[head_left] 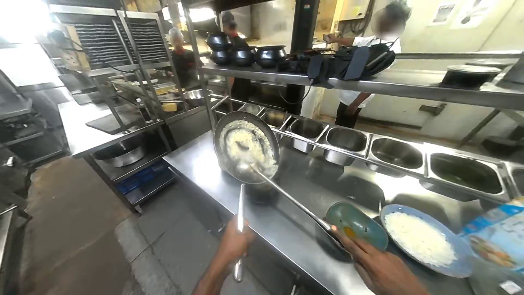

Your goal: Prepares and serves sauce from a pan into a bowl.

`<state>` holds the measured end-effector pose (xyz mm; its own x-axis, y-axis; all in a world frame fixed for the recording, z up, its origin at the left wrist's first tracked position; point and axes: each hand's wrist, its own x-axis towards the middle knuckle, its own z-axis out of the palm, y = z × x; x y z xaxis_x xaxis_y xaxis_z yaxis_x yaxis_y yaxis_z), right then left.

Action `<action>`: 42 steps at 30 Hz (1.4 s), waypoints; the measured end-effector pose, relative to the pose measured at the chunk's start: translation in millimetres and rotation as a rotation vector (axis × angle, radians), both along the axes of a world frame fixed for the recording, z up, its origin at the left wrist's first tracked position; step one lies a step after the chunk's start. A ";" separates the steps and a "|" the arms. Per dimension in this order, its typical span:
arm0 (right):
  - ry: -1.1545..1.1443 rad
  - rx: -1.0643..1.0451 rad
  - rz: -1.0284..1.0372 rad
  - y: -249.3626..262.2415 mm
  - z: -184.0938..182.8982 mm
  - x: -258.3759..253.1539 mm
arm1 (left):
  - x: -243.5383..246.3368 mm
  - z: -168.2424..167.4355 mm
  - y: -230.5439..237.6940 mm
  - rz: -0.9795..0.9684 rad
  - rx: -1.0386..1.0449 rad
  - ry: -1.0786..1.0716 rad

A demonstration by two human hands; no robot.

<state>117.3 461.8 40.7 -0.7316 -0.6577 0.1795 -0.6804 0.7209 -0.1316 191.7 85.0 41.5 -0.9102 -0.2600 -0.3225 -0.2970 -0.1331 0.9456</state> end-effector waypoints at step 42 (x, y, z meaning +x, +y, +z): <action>-0.178 -0.309 -0.159 -124.1 -44.3 -3.1 | -5.7 -16.4 0.9 -0.034 0.035 0.051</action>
<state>114.1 337.7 -3.5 -0.8576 -0.4684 0.2126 -0.5104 0.7232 -0.4654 186.0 86.0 25.1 -0.9338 -0.2186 -0.2833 -0.2529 -0.1570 0.9547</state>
